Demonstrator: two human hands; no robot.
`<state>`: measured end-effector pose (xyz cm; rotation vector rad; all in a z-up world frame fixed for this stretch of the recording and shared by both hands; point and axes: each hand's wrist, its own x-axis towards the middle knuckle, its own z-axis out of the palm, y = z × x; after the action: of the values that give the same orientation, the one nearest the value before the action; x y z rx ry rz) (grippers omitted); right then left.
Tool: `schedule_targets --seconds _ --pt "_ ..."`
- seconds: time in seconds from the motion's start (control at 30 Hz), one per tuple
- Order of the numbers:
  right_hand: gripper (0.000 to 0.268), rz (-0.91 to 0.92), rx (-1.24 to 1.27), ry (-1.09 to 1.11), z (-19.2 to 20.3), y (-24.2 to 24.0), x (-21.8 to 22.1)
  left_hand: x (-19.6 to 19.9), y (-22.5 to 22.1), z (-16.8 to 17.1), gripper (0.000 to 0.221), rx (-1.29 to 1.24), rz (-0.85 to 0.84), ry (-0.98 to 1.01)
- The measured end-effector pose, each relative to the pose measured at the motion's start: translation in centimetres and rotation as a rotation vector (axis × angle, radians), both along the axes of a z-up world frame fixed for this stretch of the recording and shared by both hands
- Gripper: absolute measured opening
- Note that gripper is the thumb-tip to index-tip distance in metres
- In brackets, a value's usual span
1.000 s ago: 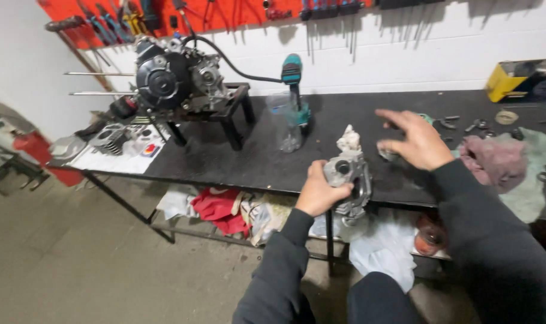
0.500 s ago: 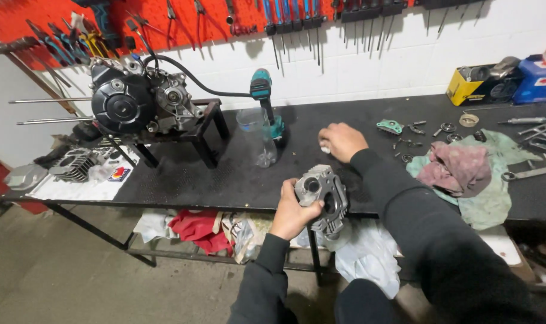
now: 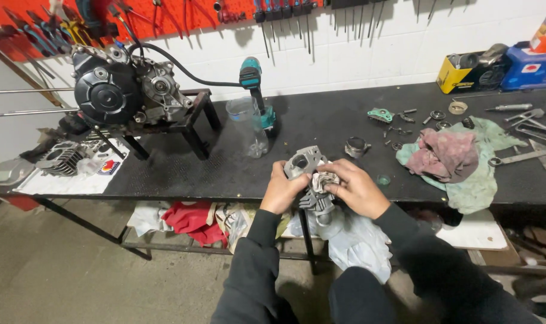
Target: The person cleans a metallic engine cylinder block using a white cloth. They wipe the exterior surfaces and the interior bore of the cylinder, rotating the part to access different areas.
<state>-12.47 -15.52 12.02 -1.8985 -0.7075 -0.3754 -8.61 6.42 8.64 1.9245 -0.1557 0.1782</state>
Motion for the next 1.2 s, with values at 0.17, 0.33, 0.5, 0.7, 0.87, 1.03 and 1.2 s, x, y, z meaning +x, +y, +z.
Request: schedule_targets --seconds 0.17,0.33,0.5,0.7,0.87,1.03,1.2 --pt "0.026 -0.225 -0.353 -0.278 0.6 0.9 -0.3 0.1 -0.3 -0.4 0.084 0.091 0.014 -0.001" --pt "0.026 -0.283 -0.300 -0.305 -0.2 0.8 1.7 0.0 -0.4 0.2 0.086 0.146 0.020 -0.027" --pt "0.023 -0.424 -0.049 -0.111 -3.2 1.3 2.4 -0.9 -0.7 0.7 0.083 0.082 0.039 0.031" --pt "0.026 -0.133 0.364 0.132 -2.2 0.3 2.8 -0.4 0.0 -0.3 0.080 0.039 0.034 -0.020" --pt "0.029 -0.168 -0.155 -0.189 -1.4 1.3 1.5 0.2 0.2 -1.0 0.080 0.107 -0.006 -0.037" --pt "0.023 -0.253 -0.041 -0.223 -2.0 0.6 3.3 0.5 0.7 -1.3 0.078 -0.001 -0.029 -0.038" --pt "0.023 -0.329 0.126 -0.098 -2.4 -2.0 4.0 0.1 1.4 -1.4 0.075 -0.118 -0.070 0.020"
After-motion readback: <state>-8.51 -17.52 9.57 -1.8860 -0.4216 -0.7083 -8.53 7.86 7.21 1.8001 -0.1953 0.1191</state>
